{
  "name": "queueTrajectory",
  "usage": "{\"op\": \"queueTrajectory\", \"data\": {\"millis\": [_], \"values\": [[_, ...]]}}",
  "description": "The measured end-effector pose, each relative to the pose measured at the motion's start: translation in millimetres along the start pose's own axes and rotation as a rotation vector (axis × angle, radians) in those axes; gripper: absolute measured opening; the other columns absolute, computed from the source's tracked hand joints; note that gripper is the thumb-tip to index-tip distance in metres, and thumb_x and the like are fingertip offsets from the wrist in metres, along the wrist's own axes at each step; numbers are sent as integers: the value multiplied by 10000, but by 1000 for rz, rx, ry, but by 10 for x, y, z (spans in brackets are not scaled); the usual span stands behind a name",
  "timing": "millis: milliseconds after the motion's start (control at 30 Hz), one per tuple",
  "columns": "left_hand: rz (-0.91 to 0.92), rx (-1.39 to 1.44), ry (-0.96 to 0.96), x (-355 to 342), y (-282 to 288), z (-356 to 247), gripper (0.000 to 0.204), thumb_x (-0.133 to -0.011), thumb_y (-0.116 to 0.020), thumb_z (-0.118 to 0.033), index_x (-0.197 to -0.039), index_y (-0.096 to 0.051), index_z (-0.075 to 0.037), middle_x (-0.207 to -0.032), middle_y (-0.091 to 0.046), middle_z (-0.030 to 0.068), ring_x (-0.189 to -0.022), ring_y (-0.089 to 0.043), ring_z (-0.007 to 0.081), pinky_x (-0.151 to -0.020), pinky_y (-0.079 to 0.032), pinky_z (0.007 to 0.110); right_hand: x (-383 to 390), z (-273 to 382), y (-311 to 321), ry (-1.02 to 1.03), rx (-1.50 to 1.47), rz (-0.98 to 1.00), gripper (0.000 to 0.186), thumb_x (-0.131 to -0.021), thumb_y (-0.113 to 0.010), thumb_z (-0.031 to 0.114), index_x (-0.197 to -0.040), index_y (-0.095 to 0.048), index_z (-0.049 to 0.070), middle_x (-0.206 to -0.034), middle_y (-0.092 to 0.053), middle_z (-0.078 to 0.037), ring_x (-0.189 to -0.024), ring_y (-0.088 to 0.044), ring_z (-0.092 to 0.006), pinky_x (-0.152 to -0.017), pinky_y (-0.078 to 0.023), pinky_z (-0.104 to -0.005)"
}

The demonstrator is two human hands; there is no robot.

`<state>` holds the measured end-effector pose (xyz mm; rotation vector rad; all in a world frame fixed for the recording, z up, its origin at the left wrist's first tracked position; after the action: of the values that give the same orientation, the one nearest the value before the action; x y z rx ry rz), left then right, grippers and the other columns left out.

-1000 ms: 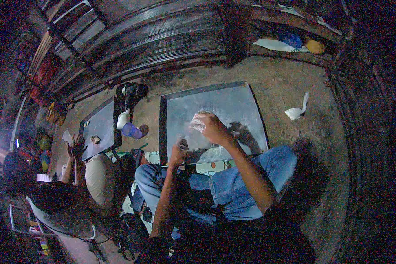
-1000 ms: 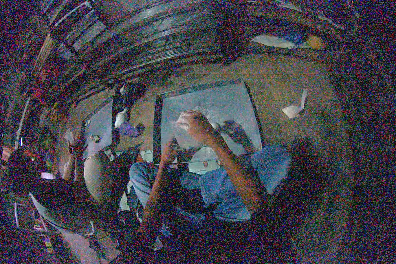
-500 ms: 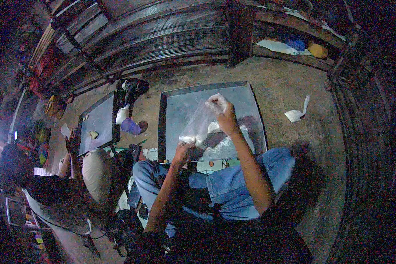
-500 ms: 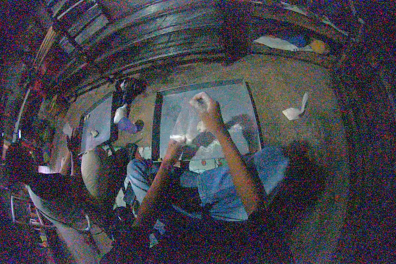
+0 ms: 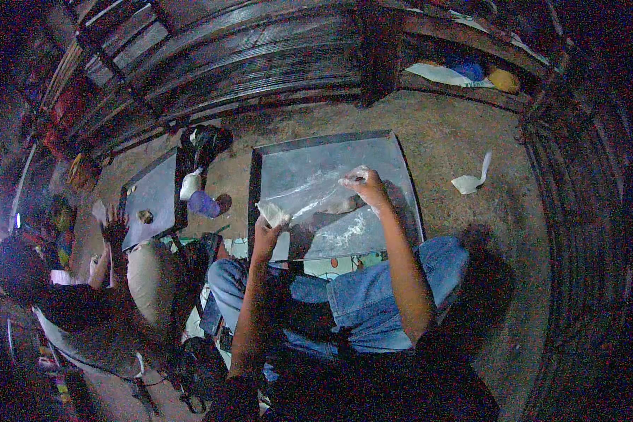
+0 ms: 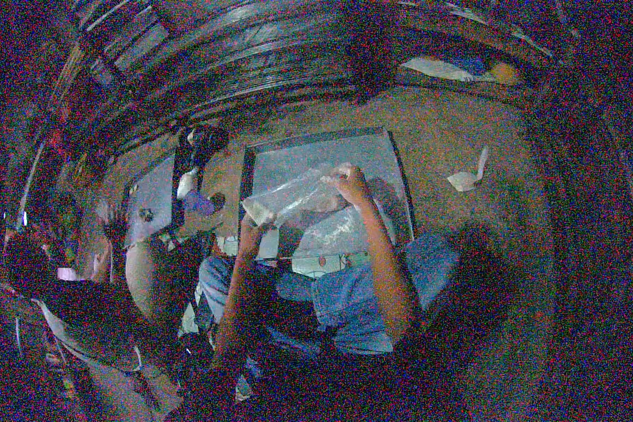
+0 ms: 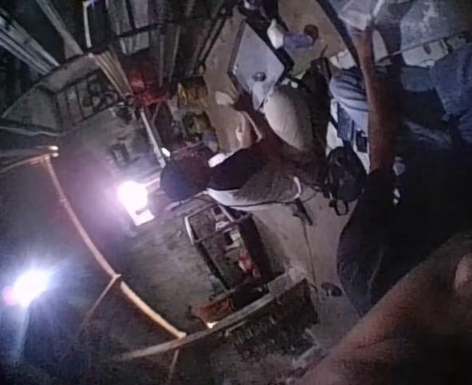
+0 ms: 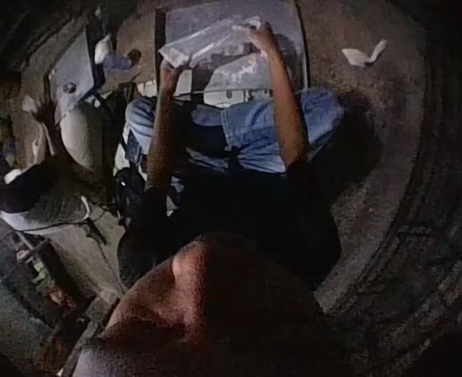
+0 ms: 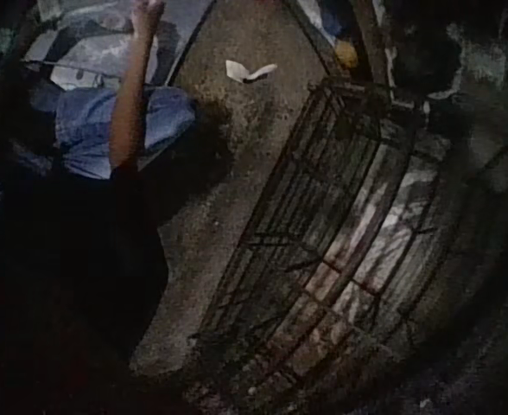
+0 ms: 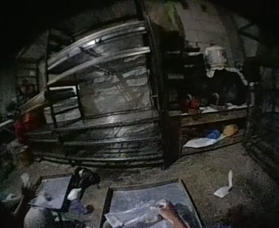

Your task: The person kneads a piece of dough on a metal tray by hand, repeatedly folding, pressing, and rolling it against the floured surface.

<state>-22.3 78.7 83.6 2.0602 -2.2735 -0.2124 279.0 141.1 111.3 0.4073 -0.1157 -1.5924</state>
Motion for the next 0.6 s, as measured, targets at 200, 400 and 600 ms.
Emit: {"op": "queueTrajectory", "data": {"millis": [200,400,600], "values": [[-43,-21,-48,-41,80,-120,183,-896,-636,-117,-1039,-559,-31,-885,-620,33,-759,-583,126,-655,-482,290,11,-389,-128,-192,9,-48,242,-729,-808,203,-841,-696,21,-982,-673,-80,-873,-617,-175,-764,-472,-309],[10,-72,-89,-177,130,-123,291,-931,-604,-166,-1174,-539,-20,-921,-628,34,-776,-583,113,-656,-477,280,-20,-965,-232,-217,-125,-2,195,-745,-781,164,-834,-705,8,-796,-683,-31,-704,-617,-123,-647,-474,-271],[-43,-180,-50,-82,163,-411,328,-936,-601,-191,-1202,-539,-10,-929,-646,53,-783,-598,118,-655,-476,277,84,-1041,-445,-352,-257,65,206,-738,-782,152,-876,-720,13,-771,-685,-28,-653,-604,-101,-591,-470,-266]]}}
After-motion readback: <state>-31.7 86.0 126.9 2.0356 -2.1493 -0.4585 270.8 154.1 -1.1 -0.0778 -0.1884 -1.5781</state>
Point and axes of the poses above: each hand's wrist, its own x-axis away from the middle knuckle, its own y-axis out of the back of the hand, z = x × y, the point moved 8 cm from there along -x, towards the middle knuckle
